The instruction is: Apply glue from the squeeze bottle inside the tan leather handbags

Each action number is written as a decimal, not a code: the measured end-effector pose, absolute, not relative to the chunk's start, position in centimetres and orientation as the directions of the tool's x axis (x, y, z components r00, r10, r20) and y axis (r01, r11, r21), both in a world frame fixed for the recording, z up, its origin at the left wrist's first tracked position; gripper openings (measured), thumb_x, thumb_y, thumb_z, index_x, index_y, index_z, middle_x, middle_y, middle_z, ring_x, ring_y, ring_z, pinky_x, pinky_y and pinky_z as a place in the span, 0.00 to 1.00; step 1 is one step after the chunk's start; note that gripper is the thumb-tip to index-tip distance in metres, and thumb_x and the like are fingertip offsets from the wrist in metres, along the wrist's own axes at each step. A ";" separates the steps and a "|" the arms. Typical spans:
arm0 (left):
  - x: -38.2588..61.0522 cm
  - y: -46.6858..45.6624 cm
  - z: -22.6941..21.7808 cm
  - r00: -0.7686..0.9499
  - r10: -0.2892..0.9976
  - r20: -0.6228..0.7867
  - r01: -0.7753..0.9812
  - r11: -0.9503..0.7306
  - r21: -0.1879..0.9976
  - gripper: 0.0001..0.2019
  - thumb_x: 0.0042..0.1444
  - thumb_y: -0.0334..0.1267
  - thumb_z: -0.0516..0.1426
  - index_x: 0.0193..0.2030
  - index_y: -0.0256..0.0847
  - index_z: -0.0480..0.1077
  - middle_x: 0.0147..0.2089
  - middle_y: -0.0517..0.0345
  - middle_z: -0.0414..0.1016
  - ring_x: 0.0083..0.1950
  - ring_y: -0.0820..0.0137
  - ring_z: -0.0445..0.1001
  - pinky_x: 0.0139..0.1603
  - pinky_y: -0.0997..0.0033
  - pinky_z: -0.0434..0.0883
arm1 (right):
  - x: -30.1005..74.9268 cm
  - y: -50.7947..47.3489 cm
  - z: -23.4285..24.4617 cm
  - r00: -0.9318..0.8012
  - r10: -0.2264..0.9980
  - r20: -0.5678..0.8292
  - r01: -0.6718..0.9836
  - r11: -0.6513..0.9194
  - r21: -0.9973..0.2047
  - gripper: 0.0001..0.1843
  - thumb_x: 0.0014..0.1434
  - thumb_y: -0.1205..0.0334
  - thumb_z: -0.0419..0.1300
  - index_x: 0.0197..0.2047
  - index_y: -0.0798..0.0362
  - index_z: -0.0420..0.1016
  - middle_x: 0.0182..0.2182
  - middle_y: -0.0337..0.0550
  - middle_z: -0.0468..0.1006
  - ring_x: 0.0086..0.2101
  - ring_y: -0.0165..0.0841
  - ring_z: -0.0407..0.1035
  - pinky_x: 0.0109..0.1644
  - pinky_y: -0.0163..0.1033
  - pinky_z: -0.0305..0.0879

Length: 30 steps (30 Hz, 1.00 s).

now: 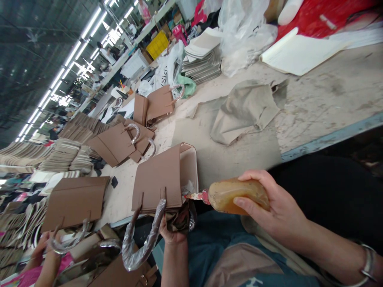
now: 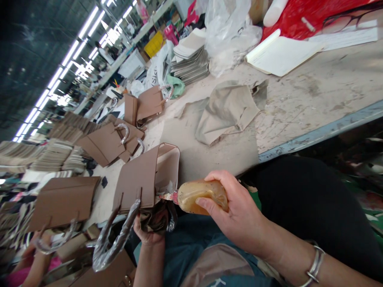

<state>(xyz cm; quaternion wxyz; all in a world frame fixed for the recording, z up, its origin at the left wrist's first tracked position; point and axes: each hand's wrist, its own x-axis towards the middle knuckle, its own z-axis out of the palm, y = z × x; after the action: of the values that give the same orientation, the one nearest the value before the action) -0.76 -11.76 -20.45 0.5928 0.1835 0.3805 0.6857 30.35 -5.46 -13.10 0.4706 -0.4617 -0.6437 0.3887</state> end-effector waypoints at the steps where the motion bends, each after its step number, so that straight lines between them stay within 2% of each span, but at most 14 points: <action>1: -0.7 -11.8 -20.5 -0.248 0.945 -0.212 -0.677 -0.013 0.736 0.16 0.53 0.45 0.59 0.47 0.48 0.81 0.45 0.53 0.84 0.46 0.55 0.82 0.45 0.57 0.79 | 30.3 -5.5 -13.2 -0.134 0.960 0.245 0.224 0.270 -0.936 0.12 0.64 0.60 0.60 0.50 0.46 0.64 0.39 0.39 0.73 0.35 0.32 0.73 0.36 0.35 0.72; 4: -0.6 -11.9 -20.4 -0.261 0.934 -0.243 -0.693 -0.006 0.721 0.15 0.53 0.44 0.60 0.45 0.46 0.81 0.44 0.52 0.85 0.45 0.55 0.83 0.44 0.59 0.80 | 30.2 -5.6 -13.3 -0.142 0.959 0.243 0.207 0.269 -0.941 0.12 0.63 0.61 0.60 0.49 0.46 0.65 0.38 0.38 0.73 0.34 0.30 0.73 0.36 0.33 0.72; 9: -0.5 -11.9 -20.2 -0.216 0.954 -0.207 -0.687 0.002 0.727 0.13 0.51 0.42 0.63 0.43 0.47 0.82 0.41 0.56 0.85 0.42 0.57 0.83 0.45 0.59 0.80 | 30.3 -5.8 -13.1 -0.149 0.956 0.251 0.163 0.274 -0.948 0.11 0.63 0.61 0.60 0.48 0.47 0.66 0.38 0.38 0.74 0.33 0.30 0.73 0.35 0.31 0.72; 13: -0.6 -11.9 -20.1 -0.179 0.959 -0.222 -0.687 0.040 0.726 0.15 0.50 0.44 0.63 0.44 0.46 0.82 0.44 0.55 0.85 0.44 0.56 0.83 0.46 0.59 0.80 | 30.4 -5.7 -13.1 -0.120 0.954 0.274 0.191 0.293 -0.937 0.11 0.61 0.61 0.61 0.47 0.48 0.67 0.37 0.39 0.74 0.33 0.31 0.73 0.35 0.32 0.72; 15: -0.8 -12.0 -20.3 -0.175 0.964 -0.201 -0.705 0.020 0.709 0.14 0.50 0.43 0.62 0.44 0.48 0.82 0.44 0.57 0.85 0.44 0.58 0.83 0.46 0.59 0.80 | 30.4 -5.6 -13.2 -0.129 0.951 0.281 0.196 0.303 -0.933 0.11 0.62 0.61 0.61 0.47 0.48 0.67 0.38 0.40 0.75 0.34 0.32 0.73 0.36 0.33 0.72; 17: -1.0 -12.1 -20.5 -0.183 0.966 -0.182 -0.723 -0.007 0.691 0.13 0.51 0.41 0.61 0.43 0.51 0.82 0.43 0.59 0.85 0.43 0.59 0.83 0.47 0.59 0.80 | 30.5 -5.6 -13.4 -0.143 0.943 0.301 0.194 0.325 -0.926 0.11 0.62 0.60 0.61 0.48 0.48 0.67 0.39 0.41 0.75 0.35 0.33 0.73 0.36 0.33 0.73; 20: -1.3 -12.4 -20.8 -0.210 0.952 -0.221 -0.723 0.001 0.691 0.14 0.53 0.42 0.60 0.45 0.49 0.81 0.45 0.56 0.84 0.46 0.56 0.83 0.48 0.57 0.79 | 30.5 -5.5 -13.5 -0.129 0.941 0.312 0.197 0.333 -0.922 0.11 0.62 0.60 0.62 0.47 0.48 0.68 0.38 0.41 0.75 0.35 0.32 0.73 0.36 0.33 0.73; 22: -1.3 -12.5 -20.9 -0.230 0.940 -0.250 -0.711 0.013 0.703 0.14 0.53 0.43 0.60 0.44 0.48 0.82 0.44 0.54 0.85 0.45 0.56 0.83 0.46 0.57 0.80 | 30.5 -5.5 -13.5 -0.130 0.945 0.301 0.189 0.322 -0.928 0.11 0.62 0.61 0.61 0.48 0.48 0.67 0.38 0.40 0.75 0.34 0.31 0.73 0.35 0.32 0.73; 25: -1.1 -12.5 -20.7 -0.252 0.930 -0.269 -0.679 0.029 0.734 0.12 0.51 0.44 0.61 0.41 0.49 0.82 0.40 0.57 0.85 0.41 0.58 0.84 0.44 0.59 0.80 | 30.6 -5.5 -13.5 -0.138 0.937 0.320 0.187 0.342 -0.921 0.12 0.62 0.60 0.62 0.48 0.48 0.67 0.39 0.41 0.75 0.35 0.32 0.74 0.35 0.32 0.73; 30: -1.0 -12.4 -20.9 -0.330 0.904 -0.272 -0.648 -0.008 0.761 0.14 0.53 0.46 0.59 0.43 0.48 0.81 0.42 0.57 0.85 0.42 0.57 0.83 0.42 0.59 0.81 | 30.6 -5.5 -13.6 -0.117 0.944 0.309 0.171 0.326 -0.930 0.11 0.62 0.60 0.62 0.48 0.48 0.67 0.38 0.41 0.75 0.34 0.32 0.74 0.35 0.33 0.73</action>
<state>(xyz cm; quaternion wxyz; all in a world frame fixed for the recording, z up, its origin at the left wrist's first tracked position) -1.05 -12.35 -20.86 0.5591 0.1493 0.4283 0.6941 30.61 -5.45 -13.63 0.5023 -0.4349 -0.6408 0.3845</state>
